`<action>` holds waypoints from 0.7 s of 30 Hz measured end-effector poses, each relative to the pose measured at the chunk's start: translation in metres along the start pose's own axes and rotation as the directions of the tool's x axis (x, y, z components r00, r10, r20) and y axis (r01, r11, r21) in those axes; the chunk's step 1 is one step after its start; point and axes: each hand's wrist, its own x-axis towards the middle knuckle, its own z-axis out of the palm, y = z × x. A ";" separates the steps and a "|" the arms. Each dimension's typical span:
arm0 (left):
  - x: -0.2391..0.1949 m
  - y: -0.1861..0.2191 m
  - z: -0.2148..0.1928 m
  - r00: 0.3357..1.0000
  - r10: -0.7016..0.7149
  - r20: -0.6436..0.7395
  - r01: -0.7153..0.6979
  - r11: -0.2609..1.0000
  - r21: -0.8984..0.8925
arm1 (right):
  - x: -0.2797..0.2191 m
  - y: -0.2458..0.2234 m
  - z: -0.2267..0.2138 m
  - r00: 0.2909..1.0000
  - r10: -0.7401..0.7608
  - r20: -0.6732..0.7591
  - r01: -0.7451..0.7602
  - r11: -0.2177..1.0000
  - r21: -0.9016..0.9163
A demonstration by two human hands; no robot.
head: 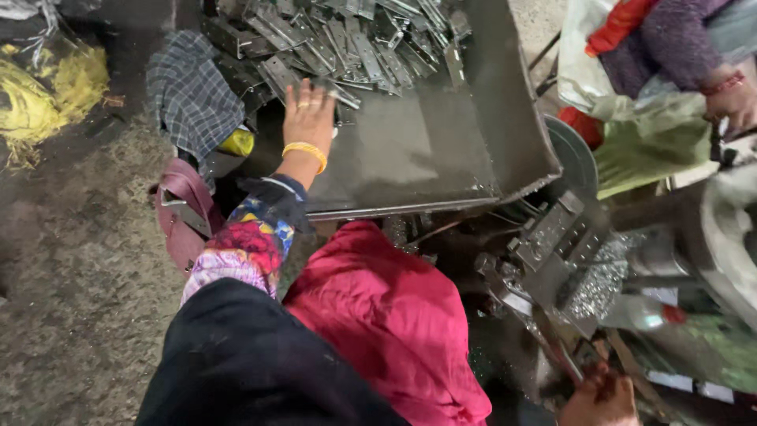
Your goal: The person places metal hinge components into a drilling machine and operates the machine to create holes in the metal.
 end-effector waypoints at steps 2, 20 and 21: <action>0.018 0.000 0.012 0.994 -0.006 0.110 0.003 1.000 0.024 | 0.012 0.008 0.010 0.996 0.022 0.084 -0.021 1.000 -0.009; 0.051 0.025 -0.018 0.960 0.009 0.280 -0.086 0.960 0.266 | 0.034 0.017 0.048 0.947 0.055 0.317 -0.071 0.997 0.036; 0.045 0.033 -0.024 0.901 0.026 0.434 -0.121 0.973 0.194 | 0.034 0.016 0.051 0.947 0.055 0.318 -0.073 0.996 0.048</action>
